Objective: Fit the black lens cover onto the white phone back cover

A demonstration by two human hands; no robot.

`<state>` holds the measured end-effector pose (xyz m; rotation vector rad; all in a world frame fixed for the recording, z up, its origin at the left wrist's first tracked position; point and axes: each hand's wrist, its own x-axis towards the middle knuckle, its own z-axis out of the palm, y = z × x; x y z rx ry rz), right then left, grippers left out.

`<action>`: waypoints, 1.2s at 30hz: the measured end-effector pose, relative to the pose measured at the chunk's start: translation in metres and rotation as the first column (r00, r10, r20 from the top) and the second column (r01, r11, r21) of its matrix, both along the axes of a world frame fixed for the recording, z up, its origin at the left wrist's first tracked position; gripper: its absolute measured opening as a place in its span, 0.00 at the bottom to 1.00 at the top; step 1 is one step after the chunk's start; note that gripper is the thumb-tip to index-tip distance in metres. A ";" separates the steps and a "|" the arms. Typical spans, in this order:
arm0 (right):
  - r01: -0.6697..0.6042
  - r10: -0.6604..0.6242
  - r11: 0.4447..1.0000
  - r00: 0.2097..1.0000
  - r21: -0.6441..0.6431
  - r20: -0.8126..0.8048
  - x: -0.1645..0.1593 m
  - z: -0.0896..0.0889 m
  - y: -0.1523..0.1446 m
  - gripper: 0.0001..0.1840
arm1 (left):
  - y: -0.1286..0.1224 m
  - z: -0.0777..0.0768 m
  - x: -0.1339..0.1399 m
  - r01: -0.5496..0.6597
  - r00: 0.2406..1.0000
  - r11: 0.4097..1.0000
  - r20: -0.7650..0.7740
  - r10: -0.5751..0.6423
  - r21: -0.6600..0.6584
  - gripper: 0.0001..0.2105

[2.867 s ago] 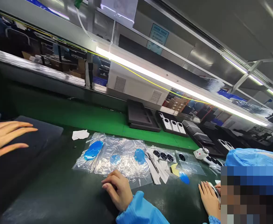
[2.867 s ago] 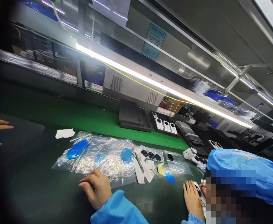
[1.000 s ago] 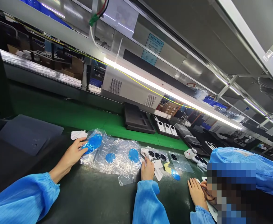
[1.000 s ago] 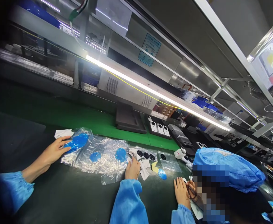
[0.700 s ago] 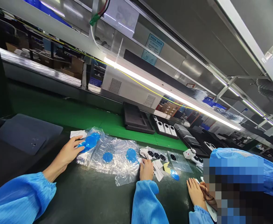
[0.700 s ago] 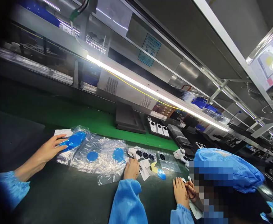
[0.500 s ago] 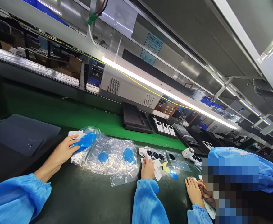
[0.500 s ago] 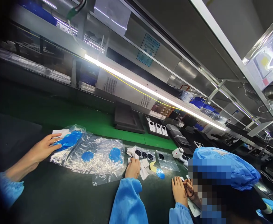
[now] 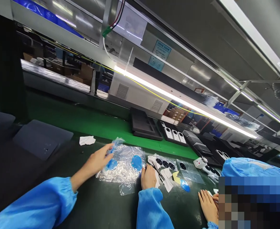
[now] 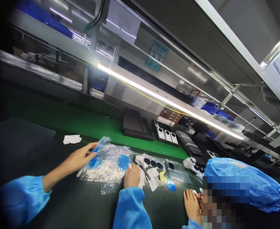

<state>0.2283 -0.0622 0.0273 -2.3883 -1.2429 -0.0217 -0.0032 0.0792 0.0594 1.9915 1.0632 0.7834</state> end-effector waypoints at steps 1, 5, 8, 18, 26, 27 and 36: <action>0.022 -0.023 1.000 1.000 -0.018 -0.012 -0.008 -0.002 0.011 0.16 | -0.007 0.001 0.008 0.039 0.997 0.999 -0.064 -0.037 0.038 0.27; 0.109 -0.115 0.990 0.991 -0.085 -0.074 -0.019 0.006 0.030 0.15 | -0.035 -0.004 0.039 0.156 0.948 0.978 -0.300 -0.108 0.140 0.29; 0.158 -0.175 0.980 0.975 -0.124 -0.137 -0.022 0.019 0.037 0.14 | -0.049 -0.016 0.051 0.153 0.910 0.966 -0.410 -0.056 0.207 0.21; 0.080 -0.058 0.996 0.898 0.033 -0.436 -0.020 0.033 0.046 0.06 | -0.028 -0.018 0.025 0.063 0.911 0.953 -0.406 0.067 0.297 0.33; -0.022 0.210 0.958 0.730 0.285 -0.650 -0.036 0.025 0.054 0.32 | 0.004 -0.024 0.017 -0.179 0.950 0.979 -0.240 0.198 0.098 0.29; -0.067 0.258 0.950 0.722 0.307 -0.642 -0.045 0.023 0.055 0.34 | 0.007 -0.024 0.017 -0.187 0.956 0.981 -0.218 0.194 0.054 0.26; -0.257 0.438 0.875 0.781 0.410 -0.445 -0.113 -0.015 0.052 0.21 | 0.004 -0.017 0.012 -0.077 0.997 0.982 0.003 0.079 -0.174 0.17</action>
